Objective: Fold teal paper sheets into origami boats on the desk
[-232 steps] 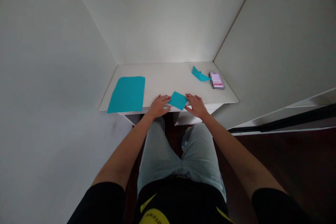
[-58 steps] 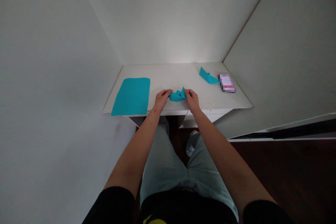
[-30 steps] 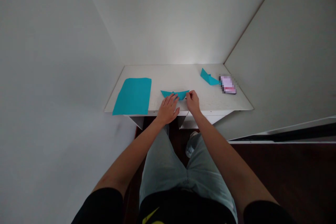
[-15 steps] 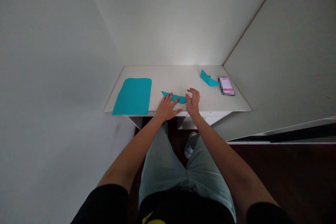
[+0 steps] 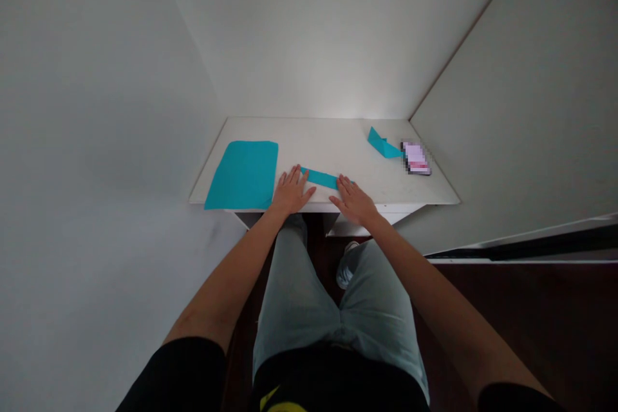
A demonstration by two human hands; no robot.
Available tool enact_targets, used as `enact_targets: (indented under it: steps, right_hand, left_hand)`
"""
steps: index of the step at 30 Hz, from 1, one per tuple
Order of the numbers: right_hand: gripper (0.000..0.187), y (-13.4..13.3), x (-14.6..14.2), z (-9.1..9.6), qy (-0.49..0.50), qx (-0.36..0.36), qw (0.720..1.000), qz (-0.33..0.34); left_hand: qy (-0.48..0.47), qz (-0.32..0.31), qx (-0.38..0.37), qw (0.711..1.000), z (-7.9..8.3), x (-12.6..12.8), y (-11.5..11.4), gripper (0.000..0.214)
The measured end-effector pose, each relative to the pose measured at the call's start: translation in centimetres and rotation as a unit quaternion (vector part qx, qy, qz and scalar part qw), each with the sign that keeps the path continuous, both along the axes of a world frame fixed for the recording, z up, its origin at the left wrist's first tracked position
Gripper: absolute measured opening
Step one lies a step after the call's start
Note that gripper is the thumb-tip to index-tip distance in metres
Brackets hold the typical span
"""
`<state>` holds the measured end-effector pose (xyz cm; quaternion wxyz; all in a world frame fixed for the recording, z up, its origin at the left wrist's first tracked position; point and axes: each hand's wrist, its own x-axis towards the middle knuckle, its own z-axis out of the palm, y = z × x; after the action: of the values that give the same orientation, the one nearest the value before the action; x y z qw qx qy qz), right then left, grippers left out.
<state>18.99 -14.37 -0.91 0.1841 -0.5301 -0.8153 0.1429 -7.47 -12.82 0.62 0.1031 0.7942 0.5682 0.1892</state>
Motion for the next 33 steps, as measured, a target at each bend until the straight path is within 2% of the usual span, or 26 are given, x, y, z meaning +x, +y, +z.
enact_targets:
  steps: [3,6,9,12,15,18,22,25,28,33]
  right_hand:
    - [0.094,0.7,1.8,1.8,-0.069,-0.044,0.997,-0.014]
    - [0.077,1.6,2.5,4.0,-0.127,-0.08,0.989,-0.002]
    - [0.059,2.2,2.5,5.2,-0.142,-0.053,0.988,-0.043]
    - [0.057,2.4,2.2,4.9,-0.134,-0.011,0.986,-0.103]
    - [0.051,2.4,2.5,3.9,-0.098,0.012,0.989,-0.114]
    - [0.043,2.0,3.5,3.3,-0.007,0.036,0.996,-0.084]
    - [0.046,0.9,4.9,2.7,0.144,0.042,0.989,-0.008]
    - [0.027,0.3,5.8,2.1,0.174,0.038,0.984,0.015]
    - [0.021,0.9,7.2,1.8,0.175,0.045,0.983,-0.019]
    - [0.017,4.5,11.5,2.7,0.132,0.085,0.976,-0.153]
  left_hand:
    - [0.059,0.029,-0.014,0.998,0.6,0.2,-0.2,0.077]
    - [0.107,0.049,-0.022,0.993,1.4,0.7,-0.5,0.075]
    - [0.119,0.059,-0.025,0.991,2.0,0.9,-0.7,0.08]
    - [0.118,0.062,-0.023,0.991,2.2,0.9,-0.8,0.084]
    - [0.117,0.06,-0.018,0.991,2.1,0.8,-0.8,0.082]
    - [0.114,0.06,-0.008,0.992,1.7,0.7,-0.7,0.081]
    - [0.108,0.059,0.011,0.992,1.0,0.6,-0.6,0.079]
    - [0.102,0.057,0.032,0.993,0.6,0.5,-0.5,0.078]
    - [0.1,0.055,0.048,0.992,0.4,0.5,-0.5,0.078]
    - [0.101,0.057,0.047,0.992,0.4,0.5,-0.6,0.075]
